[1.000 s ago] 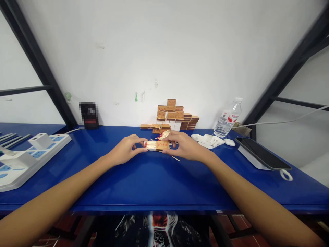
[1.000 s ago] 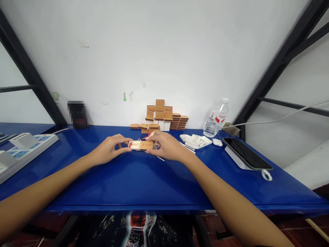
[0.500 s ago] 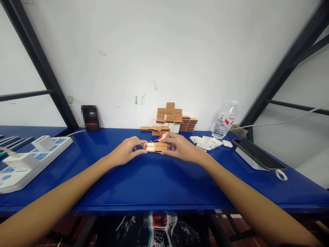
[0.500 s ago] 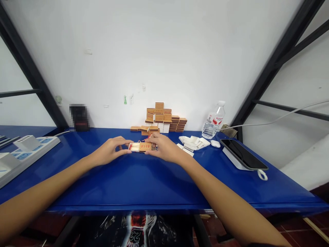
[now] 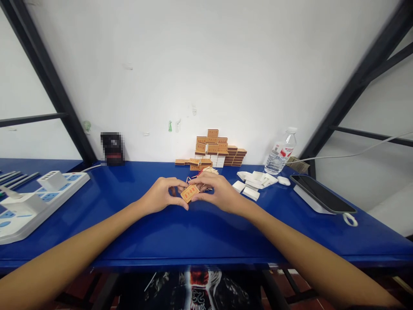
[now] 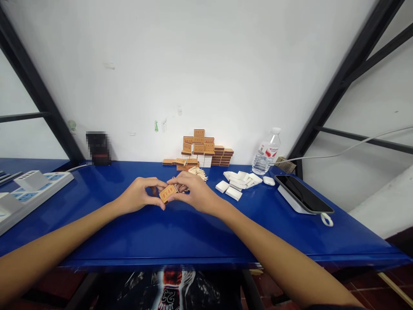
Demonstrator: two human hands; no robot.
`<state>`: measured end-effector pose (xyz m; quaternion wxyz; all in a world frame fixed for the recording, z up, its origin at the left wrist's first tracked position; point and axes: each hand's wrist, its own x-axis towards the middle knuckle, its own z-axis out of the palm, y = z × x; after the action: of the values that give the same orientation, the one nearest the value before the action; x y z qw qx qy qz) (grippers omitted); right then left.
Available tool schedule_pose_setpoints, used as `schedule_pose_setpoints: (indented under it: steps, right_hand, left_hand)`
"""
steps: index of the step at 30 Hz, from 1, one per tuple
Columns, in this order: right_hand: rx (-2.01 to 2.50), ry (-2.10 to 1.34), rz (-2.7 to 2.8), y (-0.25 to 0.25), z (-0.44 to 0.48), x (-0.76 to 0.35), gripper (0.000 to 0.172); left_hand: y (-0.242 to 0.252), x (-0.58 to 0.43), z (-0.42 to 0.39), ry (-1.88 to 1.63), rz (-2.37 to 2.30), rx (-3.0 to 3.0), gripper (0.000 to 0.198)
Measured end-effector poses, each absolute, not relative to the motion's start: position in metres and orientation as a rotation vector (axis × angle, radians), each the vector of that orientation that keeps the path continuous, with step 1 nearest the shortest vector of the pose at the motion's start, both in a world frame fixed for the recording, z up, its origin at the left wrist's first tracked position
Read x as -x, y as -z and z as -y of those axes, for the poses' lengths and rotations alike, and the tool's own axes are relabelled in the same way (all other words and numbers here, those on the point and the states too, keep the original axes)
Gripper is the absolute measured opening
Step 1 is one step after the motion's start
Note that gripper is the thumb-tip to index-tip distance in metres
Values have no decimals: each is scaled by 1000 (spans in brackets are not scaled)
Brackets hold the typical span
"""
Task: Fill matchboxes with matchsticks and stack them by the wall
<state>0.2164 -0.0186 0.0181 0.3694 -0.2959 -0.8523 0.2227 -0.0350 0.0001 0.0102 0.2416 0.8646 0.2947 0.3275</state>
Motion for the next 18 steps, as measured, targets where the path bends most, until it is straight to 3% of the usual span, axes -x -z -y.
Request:
schedule_pose_setpoints:
  steps: [4, 10, 15, 18]
  right_hand:
    - [787, -771, 2113, -17, 22, -214, 40]
    - [727, -1061, 1982, -5, 25, -208, 61]
    - [782, -1110, 1891, -3, 19, -210, 76]
    - [937, -842, 1958, -9, 13, -219, 80]
  left_hand:
    - [-9, 33, 1, -967, -865, -2311, 65]
    - [-7, 29, 1, -999, -940, -2326, 87]
    - [-19, 24, -8, -1018, -1044, -2415, 59]
    - [-31, 29, -40, -1056, -1183, -2441, 55]
